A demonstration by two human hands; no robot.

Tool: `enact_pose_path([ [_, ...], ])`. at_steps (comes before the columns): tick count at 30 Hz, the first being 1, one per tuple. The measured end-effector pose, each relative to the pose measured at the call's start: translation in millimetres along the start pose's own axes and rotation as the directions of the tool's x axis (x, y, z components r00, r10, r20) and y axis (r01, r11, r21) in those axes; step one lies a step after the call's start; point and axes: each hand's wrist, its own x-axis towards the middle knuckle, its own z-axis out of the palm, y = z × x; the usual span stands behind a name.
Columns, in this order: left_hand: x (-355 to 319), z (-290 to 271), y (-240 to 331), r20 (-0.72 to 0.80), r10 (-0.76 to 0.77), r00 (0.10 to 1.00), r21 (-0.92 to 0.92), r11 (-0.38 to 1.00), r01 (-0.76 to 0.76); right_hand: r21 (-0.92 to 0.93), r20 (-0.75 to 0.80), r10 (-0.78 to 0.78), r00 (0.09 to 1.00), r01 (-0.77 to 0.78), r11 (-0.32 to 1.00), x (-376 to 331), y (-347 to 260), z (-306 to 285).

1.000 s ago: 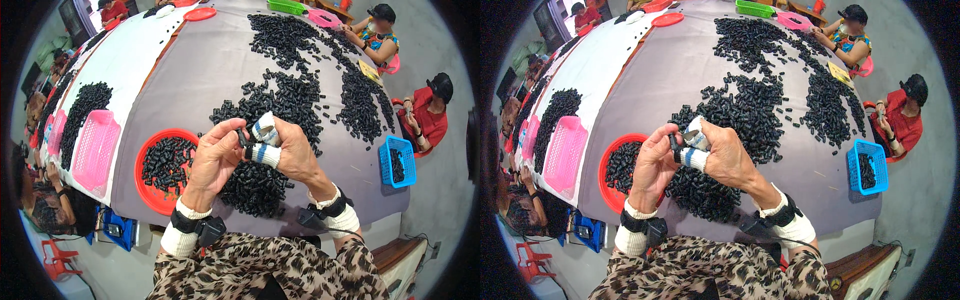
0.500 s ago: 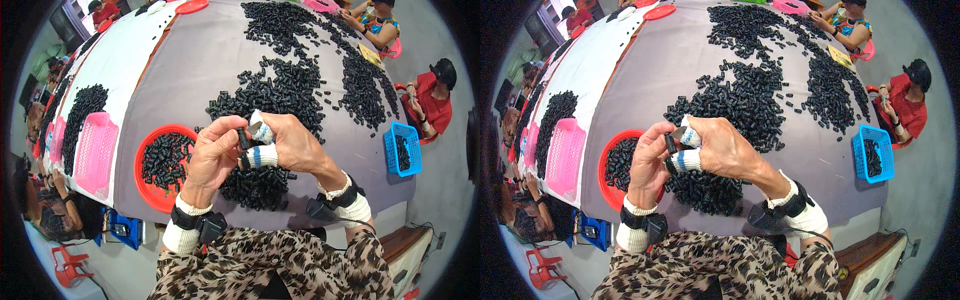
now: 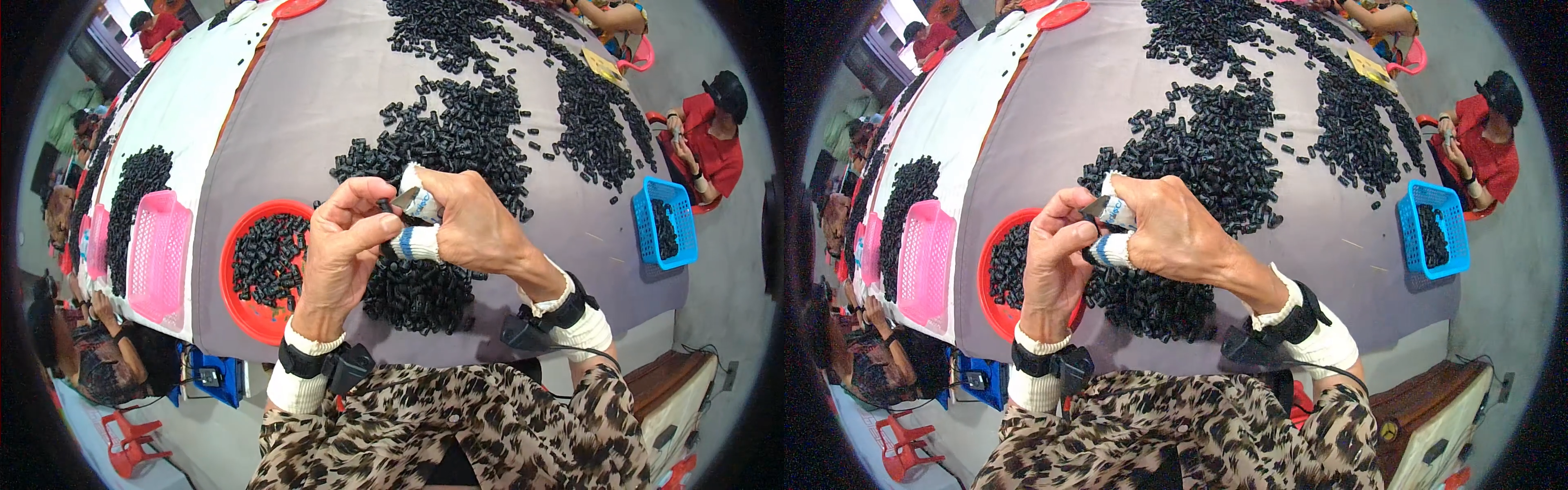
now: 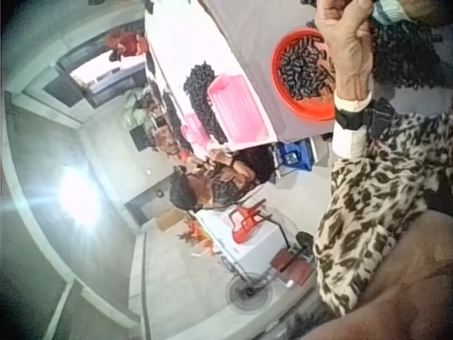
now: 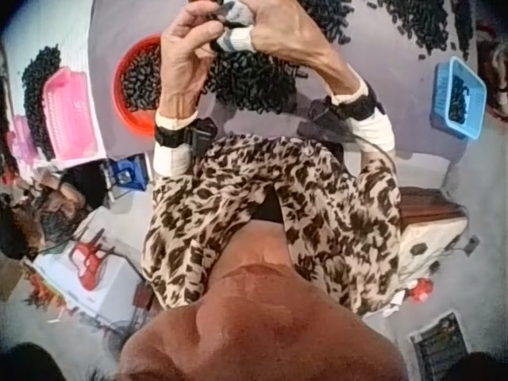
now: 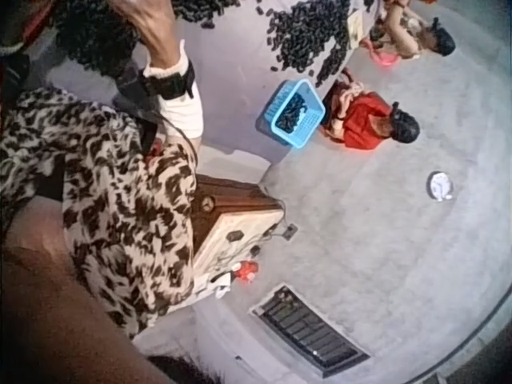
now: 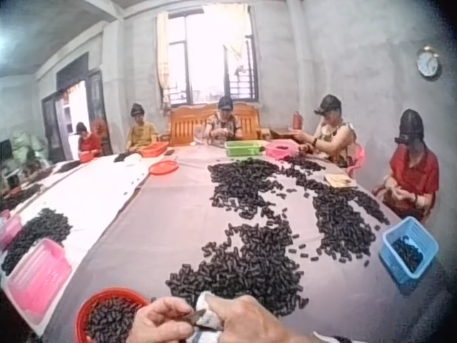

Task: Sorting and checking small black shoe components at a manufacturing table.

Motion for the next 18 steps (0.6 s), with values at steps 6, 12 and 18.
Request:
enact_pose_path([
  [6, 0, 3, 1, -0.030, -0.033, 0.999, 0.004, 0.999, 0.033, -0.011, 0.004, 0.007, 1.000, -0.007, 1.000, -1, -2, -3],
  [12, -1, 2, -2, -0.057, -0.055, 0.997, -0.026, 0.998, 0.053, 0.026, -0.034, -0.006, 0.999, 0.007, 1.000, -2, 10, 0],
  [18, -2, 0, -5, -0.049, -0.043, 0.998, -0.033, 0.999, 0.041, 0.009, -0.009, 0.018, 1.000, -0.018, 1.000, -2, 5, -2],
])
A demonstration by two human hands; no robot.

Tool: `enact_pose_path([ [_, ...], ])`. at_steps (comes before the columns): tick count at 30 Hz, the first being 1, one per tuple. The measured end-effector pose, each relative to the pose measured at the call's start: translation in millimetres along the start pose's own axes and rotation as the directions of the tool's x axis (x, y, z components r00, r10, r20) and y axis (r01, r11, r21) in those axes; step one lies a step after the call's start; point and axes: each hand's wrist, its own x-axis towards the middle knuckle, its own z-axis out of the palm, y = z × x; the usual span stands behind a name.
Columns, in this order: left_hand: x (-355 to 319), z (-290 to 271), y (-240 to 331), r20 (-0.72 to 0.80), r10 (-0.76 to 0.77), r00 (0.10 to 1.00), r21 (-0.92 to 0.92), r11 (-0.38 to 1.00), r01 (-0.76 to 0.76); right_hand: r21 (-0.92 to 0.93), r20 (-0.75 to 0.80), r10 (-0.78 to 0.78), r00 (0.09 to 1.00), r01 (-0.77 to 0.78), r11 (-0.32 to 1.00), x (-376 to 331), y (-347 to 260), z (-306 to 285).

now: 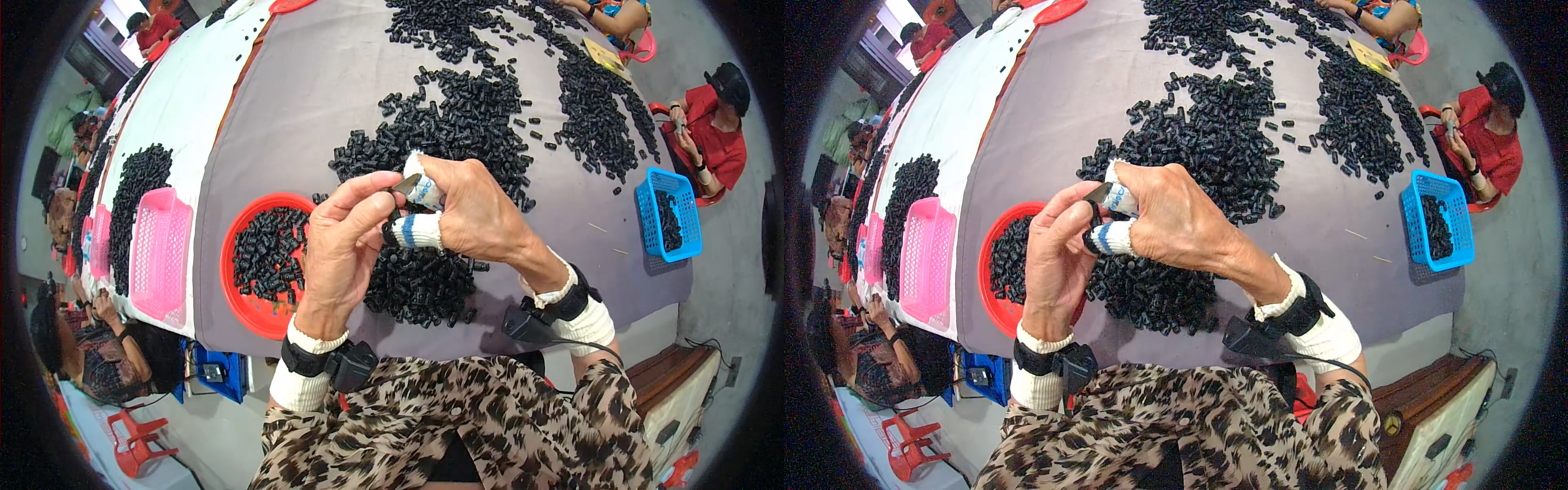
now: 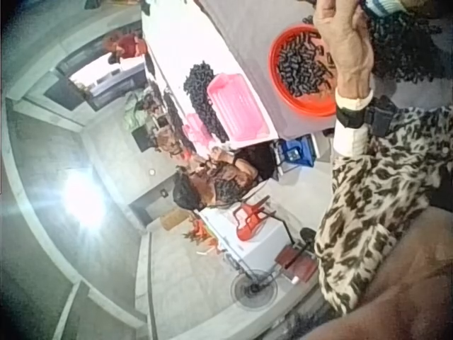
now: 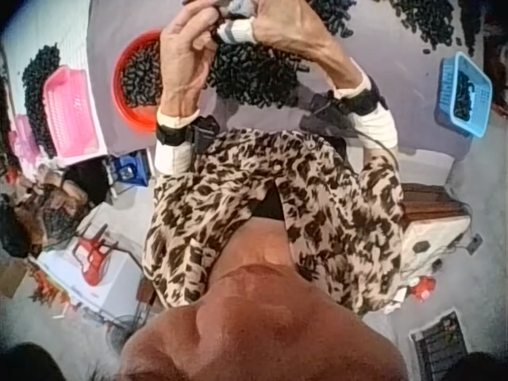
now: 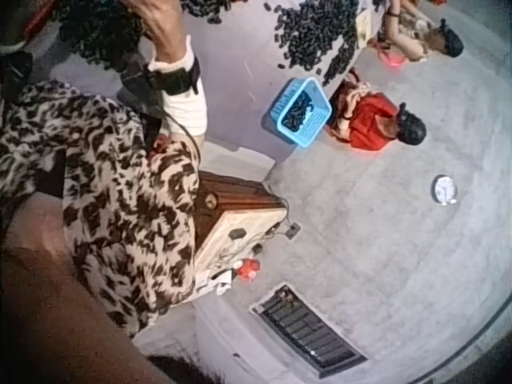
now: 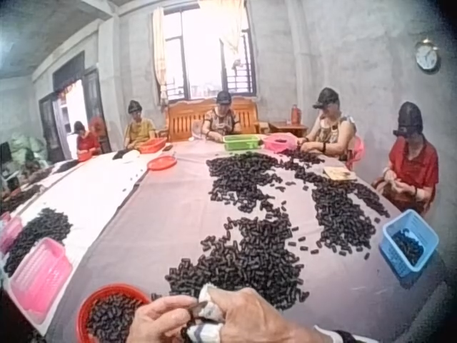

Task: Sorting and checking small black shoe components at a manufacturing table.

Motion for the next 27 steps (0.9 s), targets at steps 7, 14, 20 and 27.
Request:
enact_pose_path([
  [7, -1, -2, -1, 0.032, 0.015, 0.999, -0.013, 1.000, -0.015, -0.008, -0.015, -0.021, 1.000, 0.021, 1.000, -1, 3, 2],
  [14, -1, -7, -5, 0.108, 0.001, 0.994, -0.167, 0.986, 0.017, 0.020, -0.081, -0.064, 0.995, 0.065, 0.998, -2, 9, 4],
  [20, -3, -6, -8, 0.087, -0.003, 0.996, -0.211, 0.977, 0.021, 0.033, -0.078, -0.051, 0.996, 0.054, 0.998, -3, 5, 3],
  [27, -2, -9, -6, 0.090, -0.027, 0.996, -0.186, 0.982, 0.044, 0.019, -0.010, -0.007, 1.000, 0.007, 1.000, -3, -2, -2],
])
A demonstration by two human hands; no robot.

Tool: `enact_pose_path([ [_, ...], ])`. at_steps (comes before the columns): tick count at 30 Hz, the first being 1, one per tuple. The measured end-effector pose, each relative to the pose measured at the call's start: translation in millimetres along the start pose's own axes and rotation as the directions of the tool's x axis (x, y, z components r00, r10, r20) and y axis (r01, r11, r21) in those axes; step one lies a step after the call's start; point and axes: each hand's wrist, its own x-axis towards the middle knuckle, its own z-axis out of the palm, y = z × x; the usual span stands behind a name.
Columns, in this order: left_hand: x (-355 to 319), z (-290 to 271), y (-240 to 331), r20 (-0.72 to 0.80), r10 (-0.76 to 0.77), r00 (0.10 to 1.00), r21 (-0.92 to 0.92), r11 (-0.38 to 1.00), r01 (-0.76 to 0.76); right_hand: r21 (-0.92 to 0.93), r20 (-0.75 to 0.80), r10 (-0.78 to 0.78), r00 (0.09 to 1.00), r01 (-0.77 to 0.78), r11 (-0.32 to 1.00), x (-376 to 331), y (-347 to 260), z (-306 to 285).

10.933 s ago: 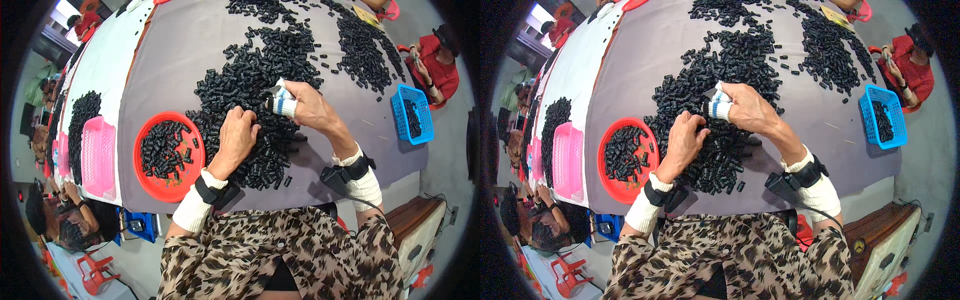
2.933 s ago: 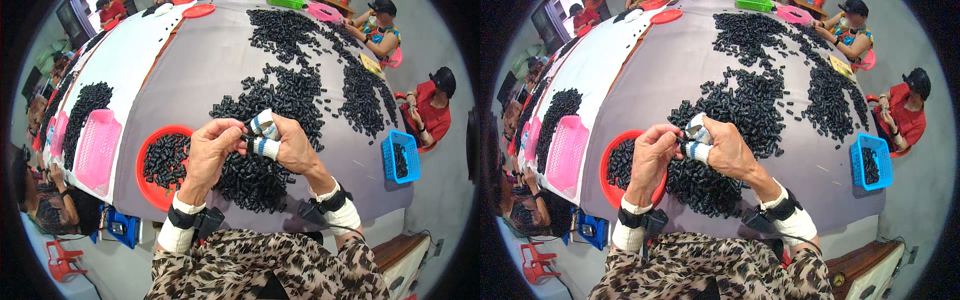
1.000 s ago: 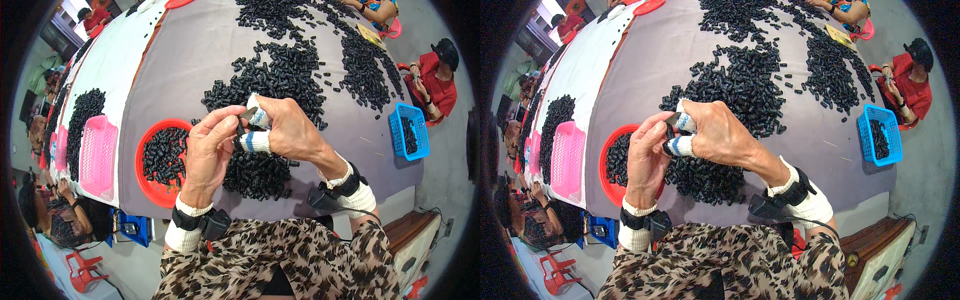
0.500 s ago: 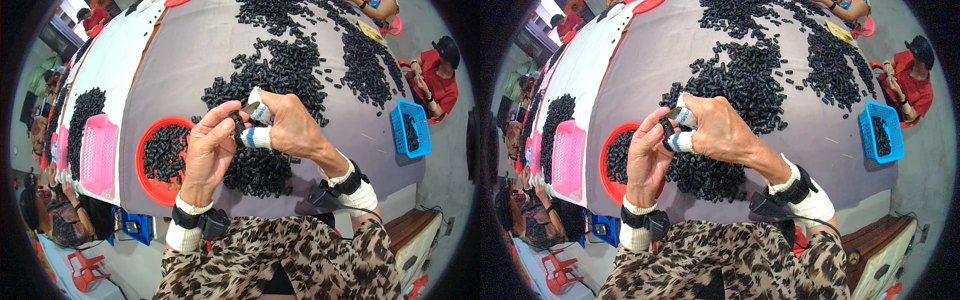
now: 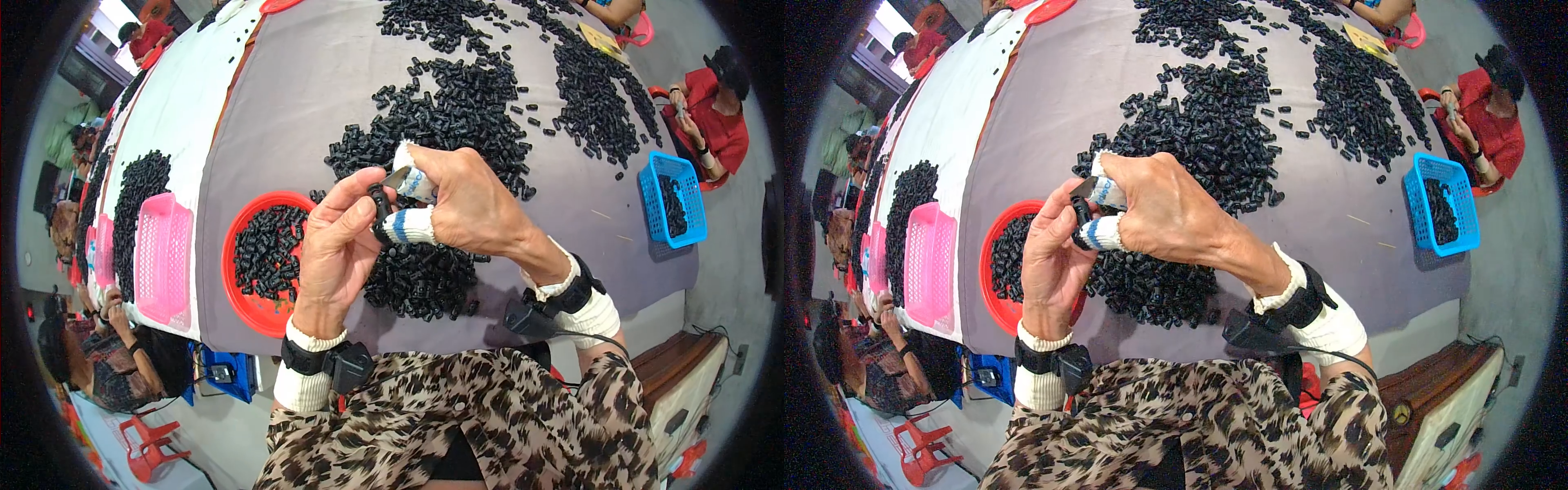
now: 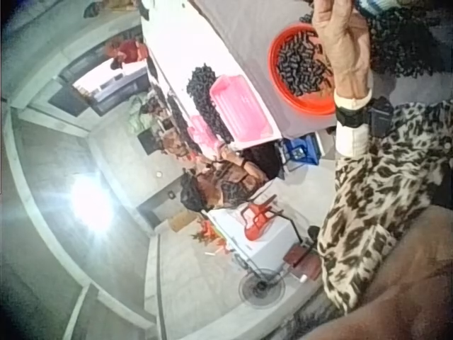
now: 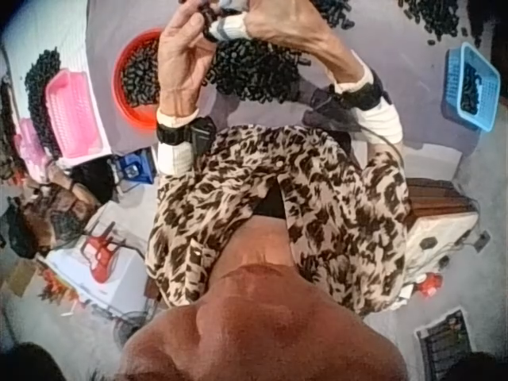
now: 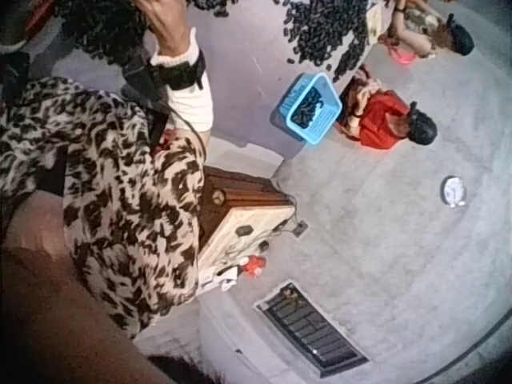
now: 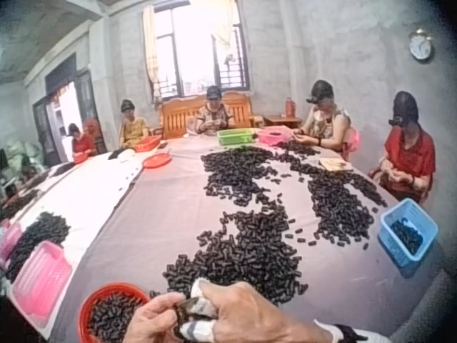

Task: Sorting and checking small black shoe components at a manufacturing table.

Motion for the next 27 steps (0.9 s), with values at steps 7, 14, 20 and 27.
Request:
enact_pose_path([
  [7, 1, -7, -4, 0.028, -0.004, 1.000, -0.063, 0.998, 0.005, -0.003, 0.076, -0.007, 0.997, 0.008, 1.000, 3, 2, -2],
  [14, 0, -8, -2, 0.055, -0.019, 0.998, -0.070, 0.997, 0.022, -0.080, 0.105, -0.010, 0.994, 0.019, 0.997, 5, 5, 0],
  [20, 0, -10, -3, 0.035, -0.002, 0.999, -0.066, 0.998, 0.004, -0.092, 0.152, 0.008, 0.988, 0.006, 0.996, 8, 5, 0],
  [27, 0, -11, -4, 0.031, -0.031, 0.999, -0.061, 0.998, 0.032, -0.079, 0.170, -0.007, 0.985, 0.021, 0.997, 9, 12, 3],
])
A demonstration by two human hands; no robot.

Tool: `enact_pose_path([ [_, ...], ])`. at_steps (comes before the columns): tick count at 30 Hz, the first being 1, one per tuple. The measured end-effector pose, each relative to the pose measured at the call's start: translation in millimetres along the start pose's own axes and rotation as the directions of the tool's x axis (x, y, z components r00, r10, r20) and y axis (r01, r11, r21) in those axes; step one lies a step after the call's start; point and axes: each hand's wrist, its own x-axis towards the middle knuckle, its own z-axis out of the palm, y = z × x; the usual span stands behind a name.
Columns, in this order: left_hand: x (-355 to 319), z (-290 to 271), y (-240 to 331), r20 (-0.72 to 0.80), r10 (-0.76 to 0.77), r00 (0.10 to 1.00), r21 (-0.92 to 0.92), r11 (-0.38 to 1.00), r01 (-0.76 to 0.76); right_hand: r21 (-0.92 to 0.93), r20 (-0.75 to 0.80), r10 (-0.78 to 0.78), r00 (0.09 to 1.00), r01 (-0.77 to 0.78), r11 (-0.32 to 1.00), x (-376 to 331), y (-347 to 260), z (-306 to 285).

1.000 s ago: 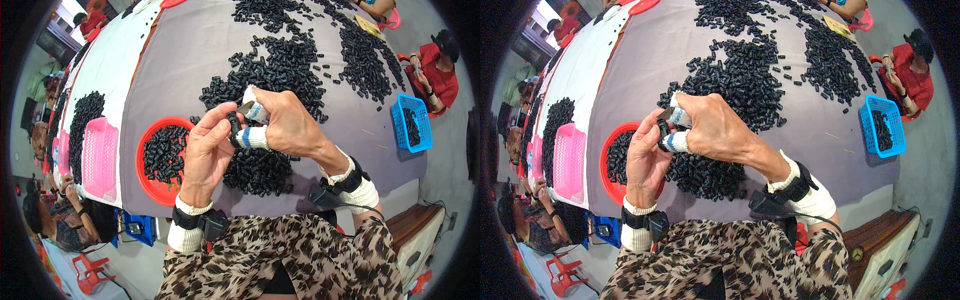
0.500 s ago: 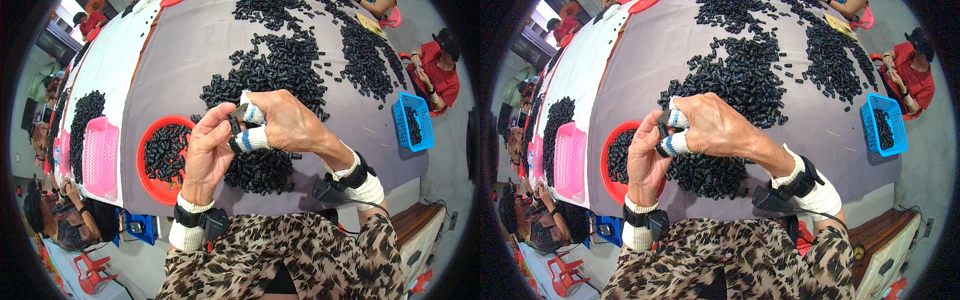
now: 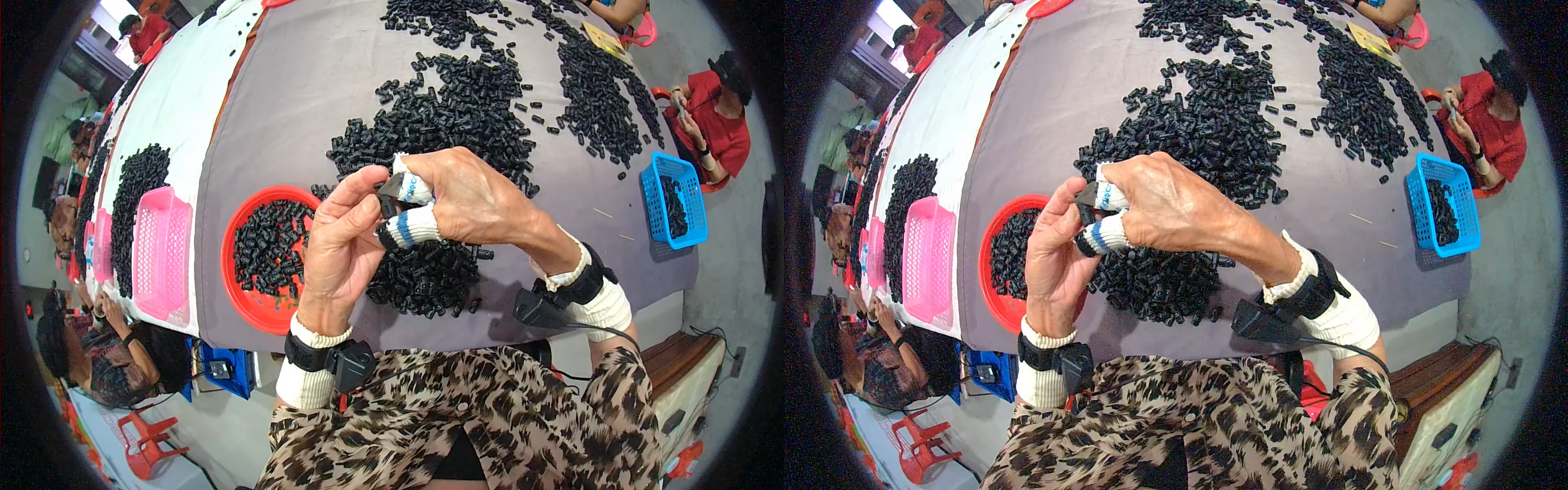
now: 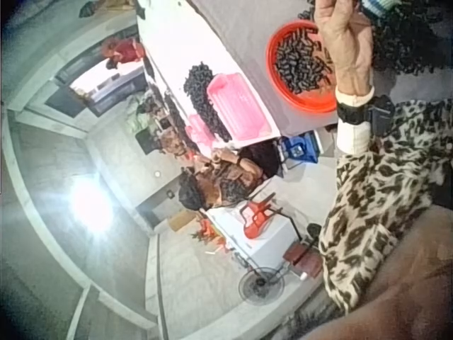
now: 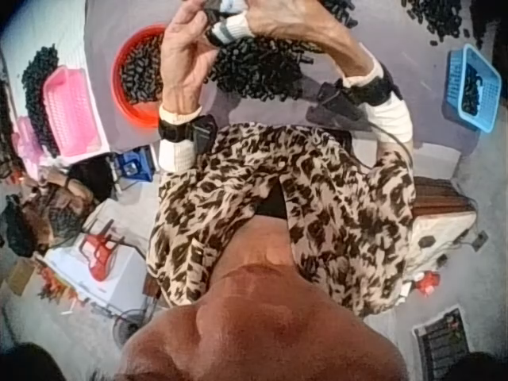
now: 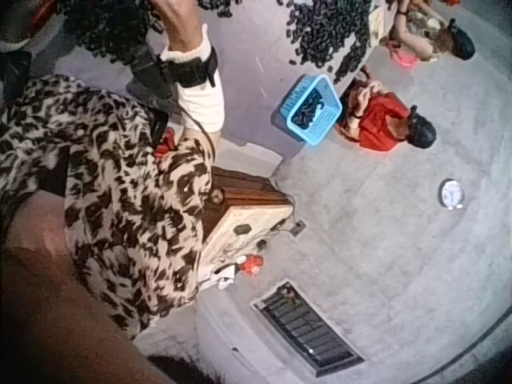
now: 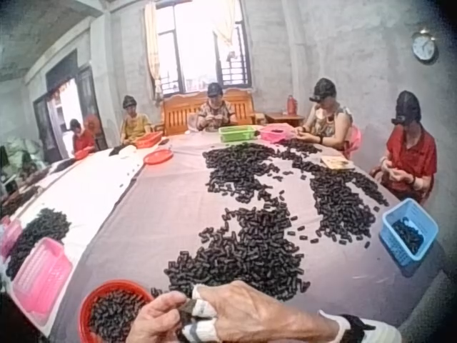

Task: Sorting and checking small black shoe components at a manufacturing table.

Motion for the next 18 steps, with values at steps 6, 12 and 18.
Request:
enact_pose_path([
  [6, 0.2, 2.0, -1.2, -0.033, 0.007, 0.999, 0.010, 1.000, -0.007, -0.026, 0.001, -0.018, 1.000, 0.018, 1.000, 1.1, 2.6, 1.9],
  [12, 0.1, 2.1, -2.5, -0.063, 0.013, 0.998, 0.013, 1.000, -0.012, -0.074, 0.068, -0.011, 0.998, 0.016, 0.997, -0.4, 4.0, 0.0],
  [18, -1.4, 4.6, -3.5, -0.089, 0.015, 0.996, 0.036, 0.999, -0.012, -0.052, 0.055, -0.046, 0.997, 0.049, 0.997, -4.1, 8.2, 3.0],
])
